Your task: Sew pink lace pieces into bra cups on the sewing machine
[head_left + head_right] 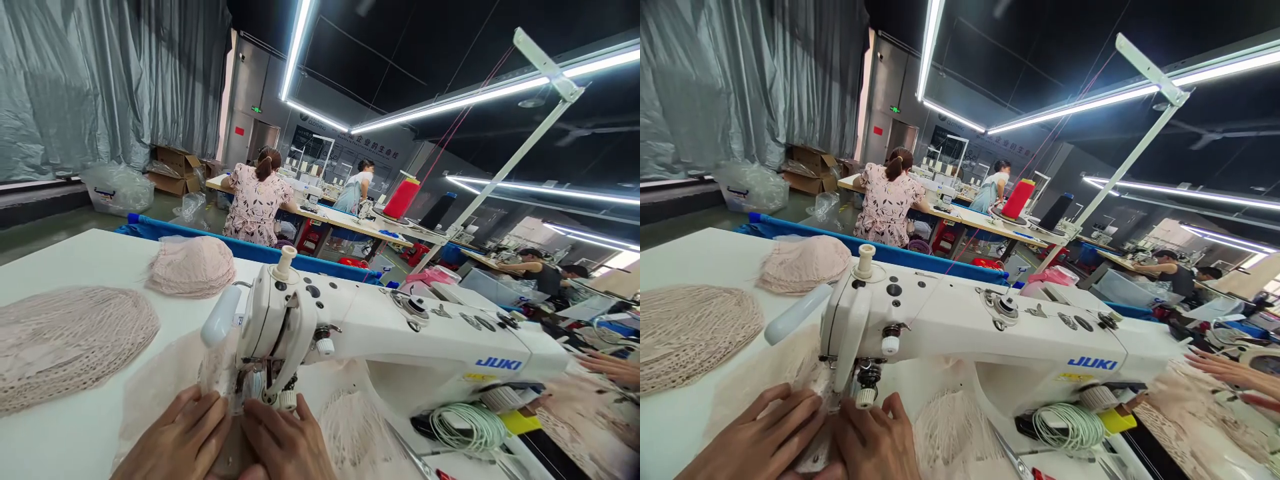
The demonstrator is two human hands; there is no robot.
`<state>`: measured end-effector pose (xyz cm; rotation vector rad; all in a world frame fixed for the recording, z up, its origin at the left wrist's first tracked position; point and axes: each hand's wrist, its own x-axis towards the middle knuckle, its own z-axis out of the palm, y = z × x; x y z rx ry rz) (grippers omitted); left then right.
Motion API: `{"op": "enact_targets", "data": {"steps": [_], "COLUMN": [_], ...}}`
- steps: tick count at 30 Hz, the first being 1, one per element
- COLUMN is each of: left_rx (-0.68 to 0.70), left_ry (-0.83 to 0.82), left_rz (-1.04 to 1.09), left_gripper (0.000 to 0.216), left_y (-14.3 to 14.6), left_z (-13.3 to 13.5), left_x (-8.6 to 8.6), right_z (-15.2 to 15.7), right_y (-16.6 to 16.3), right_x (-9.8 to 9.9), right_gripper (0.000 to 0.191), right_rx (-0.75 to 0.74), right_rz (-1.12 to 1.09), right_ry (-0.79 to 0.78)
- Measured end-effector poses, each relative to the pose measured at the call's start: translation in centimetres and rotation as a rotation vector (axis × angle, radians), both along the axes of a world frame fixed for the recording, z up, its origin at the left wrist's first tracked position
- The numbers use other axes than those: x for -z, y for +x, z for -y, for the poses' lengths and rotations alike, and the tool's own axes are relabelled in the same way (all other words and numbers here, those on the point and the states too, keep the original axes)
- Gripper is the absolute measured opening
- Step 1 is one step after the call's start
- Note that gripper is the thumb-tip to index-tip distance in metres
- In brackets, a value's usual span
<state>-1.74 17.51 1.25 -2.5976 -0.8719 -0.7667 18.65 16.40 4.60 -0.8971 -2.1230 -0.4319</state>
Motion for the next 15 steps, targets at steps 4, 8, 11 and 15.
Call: {"op": "enact_targets", "data": {"steps": [4,8,11,15], "left_rx": [-0.046,-0.038,-0.021,0.002], "left_ry": [-0.068,-0.08,-0.075,-0.063], "left_rz": [0.029,0.131,0.098,0.037], "left_gripper": [0.025,0.04,0.041,0.033], "left_y": [-0.2,-0.7,-0.9,-0.8], "left_z": [-0.5,-0.6,-1.1,-0.2], "left_x": [1.2,0.9,0.3,0.1], "right_z": [-0.2,-0.4,-0.3,0.3], "right_y": [0.1,-0.3,-0.6,-0.4], "right_x": [0.7,0.2,-0.7,-1.9], "right_gripper": [0.072,0.073,0.071,0.062], "right_rx": [0.018,0.022,0.022,-0.022], "right_rz": [0.006,-0.039,-0.024,-0.007], "right_ry": [-0.019,0.05,0.028,-0.043]}}
